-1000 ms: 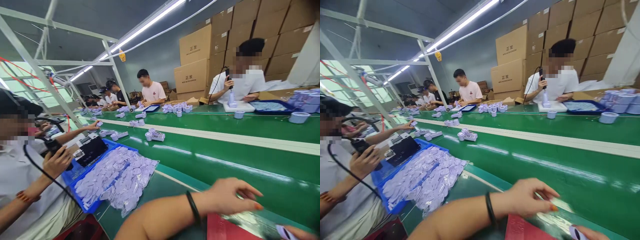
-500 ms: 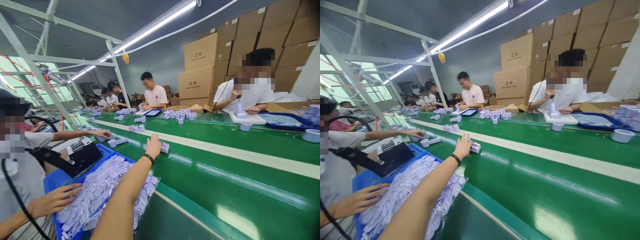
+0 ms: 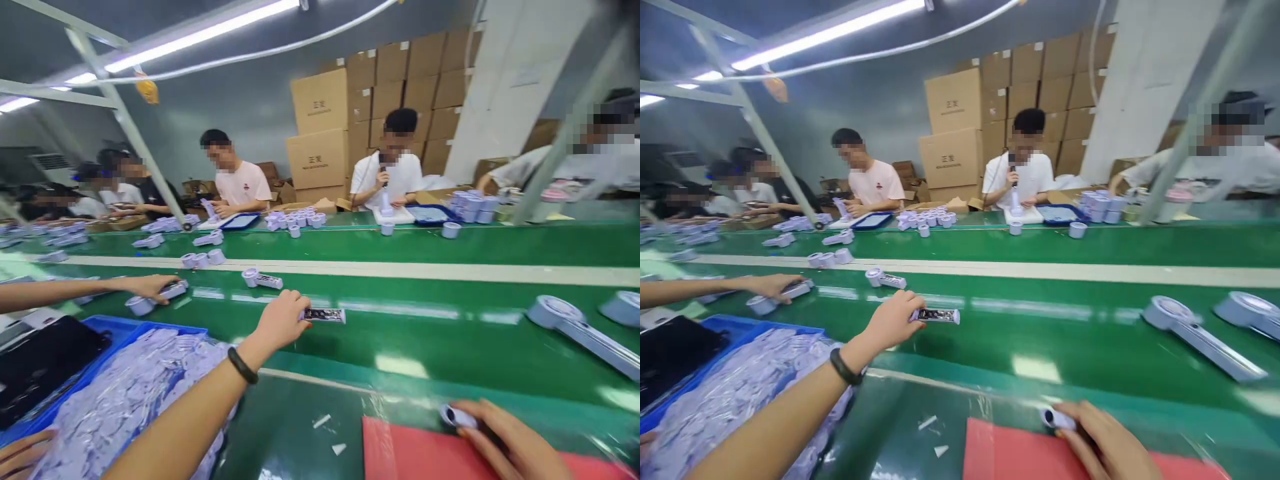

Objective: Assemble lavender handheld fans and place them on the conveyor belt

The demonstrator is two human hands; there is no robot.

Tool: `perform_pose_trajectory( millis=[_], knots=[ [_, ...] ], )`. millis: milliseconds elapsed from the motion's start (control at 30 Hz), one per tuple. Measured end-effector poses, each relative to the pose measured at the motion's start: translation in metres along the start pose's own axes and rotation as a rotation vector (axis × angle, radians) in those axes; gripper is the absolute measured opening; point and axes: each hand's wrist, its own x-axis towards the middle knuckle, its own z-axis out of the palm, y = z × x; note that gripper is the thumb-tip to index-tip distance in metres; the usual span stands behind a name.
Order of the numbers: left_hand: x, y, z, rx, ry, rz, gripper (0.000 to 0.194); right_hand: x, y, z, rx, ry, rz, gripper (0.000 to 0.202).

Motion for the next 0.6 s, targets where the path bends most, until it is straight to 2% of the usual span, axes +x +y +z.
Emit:
perform_pose_trajectory(
  millis=[133, 200, 267, 333, 400, 600],
  knots=[
    [-0.035, 0.106, -0.013, -0.129, -0.006, 0.24, 0.028, -0.005, -0.039, -0.03, 0.069, 0.007, 0.096, 0.026],
    [-0.05, 0.147, -0.012, -0.196, -0.04, 0.328, 0.028, -0.012, -0.062, -0.043, 0.075, 0.018, 0.115, 0.024],
    [-0.06, 0.177, -0.005, -0.253, -0.076, 0.401, 0.028, -0.021, -0.078, -0.052, 0.059, 0.022, 0.136, 0.022],
    [-0.065, 0.198, 0.004, -0.296, -0.096, 0.454, 0.026, -0.03, -0.087, -0.055, 0.03, 0.019, 0.155, 0.019],
    [-0.066, 0.208, 0.013, -0.344, -0.099, 0.478, 0.024, -0.034, -0.091, -0.054, -0.012, -0.006, 0.175, 0.016],
    [-0.064, 0.207, 0.02, -0.645, -0.044, 0.582, 0.038, -0.018, -0.105, -0.041, -0.244, -0.114, 0.19, 0.013]
  ],
)
